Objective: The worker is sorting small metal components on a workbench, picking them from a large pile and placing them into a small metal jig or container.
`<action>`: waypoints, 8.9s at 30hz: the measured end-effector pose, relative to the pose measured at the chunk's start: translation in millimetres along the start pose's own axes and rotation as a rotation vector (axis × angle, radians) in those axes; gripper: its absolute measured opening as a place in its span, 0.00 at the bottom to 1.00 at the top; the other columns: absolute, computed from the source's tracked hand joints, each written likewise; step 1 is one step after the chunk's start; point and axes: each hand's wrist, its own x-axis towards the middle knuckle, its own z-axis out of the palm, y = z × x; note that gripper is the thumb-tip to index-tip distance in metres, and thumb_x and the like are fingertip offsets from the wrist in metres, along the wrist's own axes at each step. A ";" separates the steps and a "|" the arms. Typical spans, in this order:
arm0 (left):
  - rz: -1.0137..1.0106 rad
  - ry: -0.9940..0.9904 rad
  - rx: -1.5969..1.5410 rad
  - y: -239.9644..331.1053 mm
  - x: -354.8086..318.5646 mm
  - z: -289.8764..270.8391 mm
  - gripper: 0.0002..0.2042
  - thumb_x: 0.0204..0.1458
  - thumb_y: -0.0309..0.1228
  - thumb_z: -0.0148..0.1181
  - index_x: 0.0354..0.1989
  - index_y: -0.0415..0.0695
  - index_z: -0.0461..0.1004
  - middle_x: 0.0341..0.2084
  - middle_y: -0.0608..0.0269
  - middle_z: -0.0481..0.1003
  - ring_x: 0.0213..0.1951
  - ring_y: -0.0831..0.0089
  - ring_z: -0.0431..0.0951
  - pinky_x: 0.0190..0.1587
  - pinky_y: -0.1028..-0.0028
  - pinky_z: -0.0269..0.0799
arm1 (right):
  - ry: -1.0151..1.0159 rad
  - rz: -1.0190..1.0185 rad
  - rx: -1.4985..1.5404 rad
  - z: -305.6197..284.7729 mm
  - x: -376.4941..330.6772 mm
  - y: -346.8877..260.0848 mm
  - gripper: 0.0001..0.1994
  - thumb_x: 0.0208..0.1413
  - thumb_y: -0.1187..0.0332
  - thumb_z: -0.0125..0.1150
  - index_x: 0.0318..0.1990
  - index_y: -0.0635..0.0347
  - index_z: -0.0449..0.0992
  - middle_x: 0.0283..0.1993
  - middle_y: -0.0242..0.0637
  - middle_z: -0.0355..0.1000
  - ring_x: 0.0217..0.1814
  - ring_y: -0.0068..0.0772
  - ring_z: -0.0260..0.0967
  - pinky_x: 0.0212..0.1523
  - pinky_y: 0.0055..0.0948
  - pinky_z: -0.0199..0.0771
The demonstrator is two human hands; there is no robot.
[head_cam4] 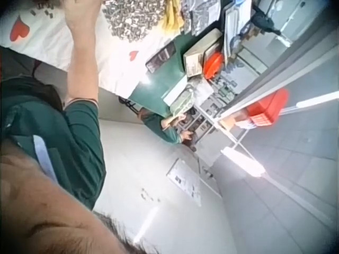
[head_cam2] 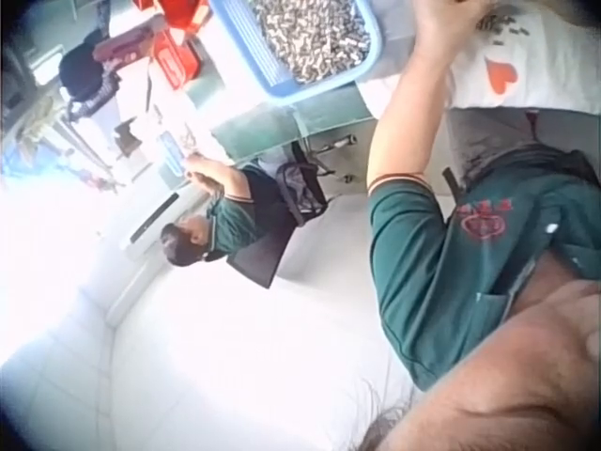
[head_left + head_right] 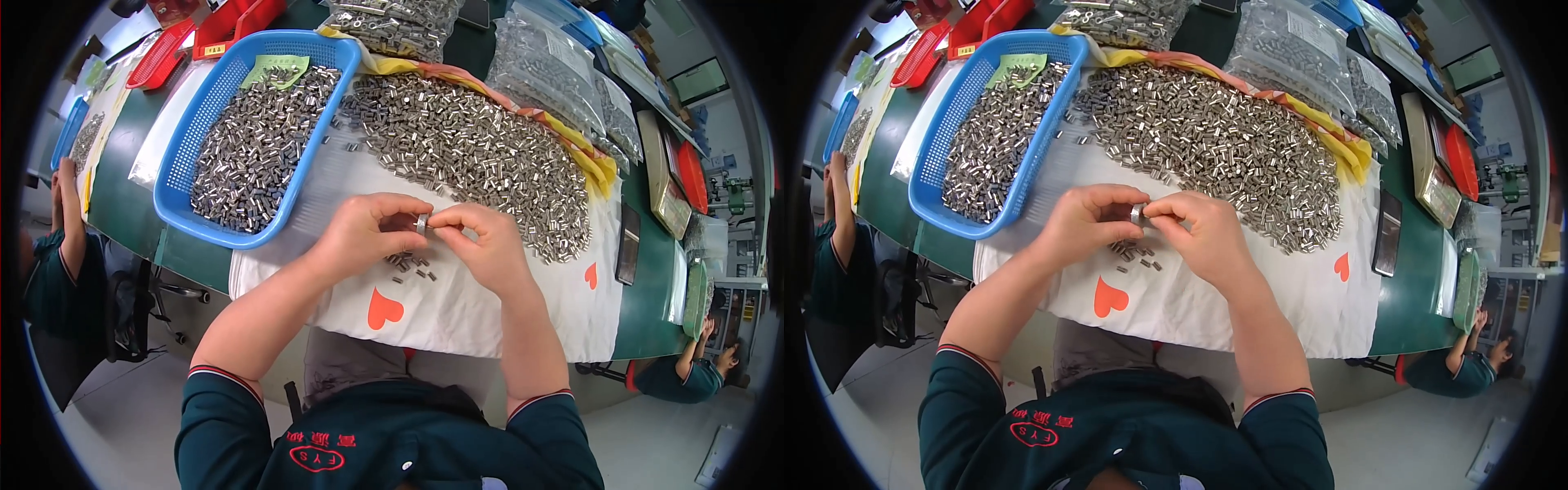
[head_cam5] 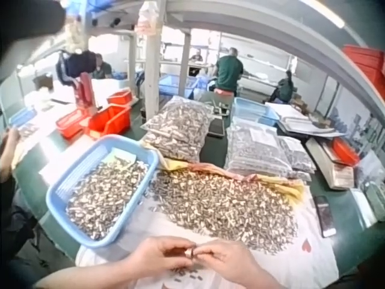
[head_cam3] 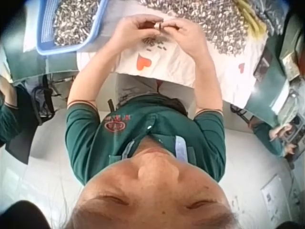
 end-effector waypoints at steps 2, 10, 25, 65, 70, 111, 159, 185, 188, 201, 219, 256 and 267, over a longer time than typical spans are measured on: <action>-0.014 -0.010 -0.015 0.4 -0.7 0.2 0.17 0.41 0.24 0.66 0.43 0.38 0.74 0.29 0.64 0.76 0.31 0.82 0.74 0.35 0.80 0.72 | -0.025 0.115 0.022 0.4 2.2 0.4 0.05 0.44 0.77 0.60 0.32 0.63 0.75 0.28 0.32 0.73 0.32 0.22 0.69 0.32 0.23 0.68; -0.037 -0.082 0.079 4.1 -0.6 1.5 0.18 0.43 0.18 0.63 0.46 0.39 0.72 0.33 0.68 0.75 0.35 0.84 0.74 0.38 0.82 0.72 | 0.202 -0.015 -0.468 -12.9 8.9 24.8 0.05 0.43 0.73 0.60 0.30 0.57 0.77 0.29 0.34 0.70 0.35 0.36 0.67 0.38 0.33 0.67; -0.057 -0.047 -0.112 1.0 1.1 -2.5 0.18 0.44 0.22 0.64 0.46 0.38 0.72 0.28 0.68 0.74 0.30 0.84 0.72 0.34 0.82 0.71 | 0.137 -0.038 -0.351 1.2 4.3 3.8 0.03 0.42 0.75 0.60 0.27 0.60 0.75 0.28 0.34 0.69 0.32 0.33 0.67 0.34 0.29 0.68; -0.079 -0.089 -0.013 2.7 1.3 -2.0 0.18 0.46 0.18 0.60 0.48 0.36 0.70 0.34 0.67 0.74 0.35 0.82 0.74 0.39 0.81 0.73 | 0.223 -0.174 -0.674 16.9 12.1 21.7 0.07 0.41 0.71 0.62 0.31 0.57 0.75 0.30 0.35 0.68 0.36 0.39 0.64 0.40 0.35 0.63; -0.087 -0.100 -0.019 0.2 1.0 -2.5 0.18 0.46 0.18 0.60 0.48 0.36 0.70 0.34 0.67 0.74 0.35 0.82 0.74 0.39 0.81 0.73 | 0.147 -0.144 -0.698 15.0 8.2 16.3 0.05 0.40 0.73 0.61 0.28 0.57 0.75 0.28 0.34 0.68 0.36 0.38 0.64 0.39 0.35 0.63; 0.021 -0.062 -0.023 -2.2 0.0 -1.2 0.17 0.43 0.23 0.64 0.45 0.39 0.73 0.31 0.64 0.76 0.33 0.81 0.75 0.38 0.79 0.72 | 0.007 -0.069 -0.087 -7.4 6.8 3.7 0.06 0.43 0.75 0.61 0.32 0.60 0.75 0.32 0.36 0.69 0.34 0.34 0.68 0.34 0.29 0.68; -0.051 -0.050 -0.133 -1.3 1.5 -3.4 0.17 0.43 0.22 0.64 0.45 0.38 0.73 0.28 0.68 0.74 0.31 0.84 0.73 0.35 0.82 0.71 | 0.058 0.020 0.009 9.6 -0.4 -3.1 0.04 0.41 0.78 0.59 0.27 0.62 0.71 0.26 0.36 0.70 0.28 0.31 0.70 0.30 0.26 0.69; -0.048 -0.059 0.018 2.2 -0.9 0.0 0.17 0.41 0.25 0.66 0.43 0.42 0.75 0.27 0.68 0.75 0.30 0.84 0.72 0.34 0.81 0.71 | 0.207 -0.106 -0.698 -2.9 14.9 25.1 0.03 0.41 0.72 0.62 0.27 0.55 0.77 0.29 0.30 0.67 0.38 0.35 0.64 0.41 0.35 0.63; -0.050 -0.056 -0.003 2.2 -1.3 -0.6 0.17 0.41 0.24 0.66 0.43 0.42 0.75 0.27 0.68 0.74 0.30 0.85 0.72 0.34 0.81 0.71 | 0.173 -0.099 -0.707 -1.1 12.0 22.9 0.03 0.41 0.72 0.62 0.26 0.55 0.76 0.29 0.32 0.67 0.37 0.36 0.64 0.41 0.34 0.63; -0.041 -0.039 -0.158 -2.4 1.8 -3.9 0.18 0.44 0.22 0.64 0.46 0.37 0.72 0.30 0.66 0.74 0.33 0.83 0.74 0.37 0.81 0.72 | 0.001 0.087 0.090 3.4 2.0 -2.0 0.05 0.43 0.77 0.61 0.30 0.62 0.75 0.30 0.32 0.73 0.30 0.22 0.70 0.32 0.20 0.68; 0.010 -0.003 -0.042 0.5 -0.6 -0.6 0.17 0.42 0.23 0.65 0.44 0.38 0.74 0.29 0.65 0.76 0.32 0.82 0.74 0.35 0.81 0.72 | -0.014 0.044 0.053 -2.6 0.6 -2.6 0.06 0.42 0.77 0.61 0.31 0.62 0.76 0.27 0.34 0.72 0.30 0.27 0.69 0.33 0.23 0.68; 0.011 0.003 -0.147 2.6 -4.7 -11.9 0.18 0.45 0.21 0.62 0.47 0.35 0.70 0.32 0.64 0.75 0.34 0.81 0.74 0.37 0.81 0.72 | 0.064 -0.002 0.032 11.1 6.9 -11.6 0.04 0.43 0.77 0.60 0.29 0.63 0.75 0.28 0.36 0.72 0.30 0.29 0.70 0.32 0.25 0.69; 0.197 -0.010 0.009 -3.5 0.0 -4.1 0.18 0.39 0.25 0.68 0.42 0.37 0.74 0.31 0.60 0.77 0.33 0.78 0.77 0.37 0.78 0.73 | 0.205 -0.312 -0.364 18.6 -5.6 -4.9 0.05 0.40 0.82 0.60 0.26 0.63 0.72 0.29 0.37 0.71 0.30 0.33 0.68 0.33 0.28 0.68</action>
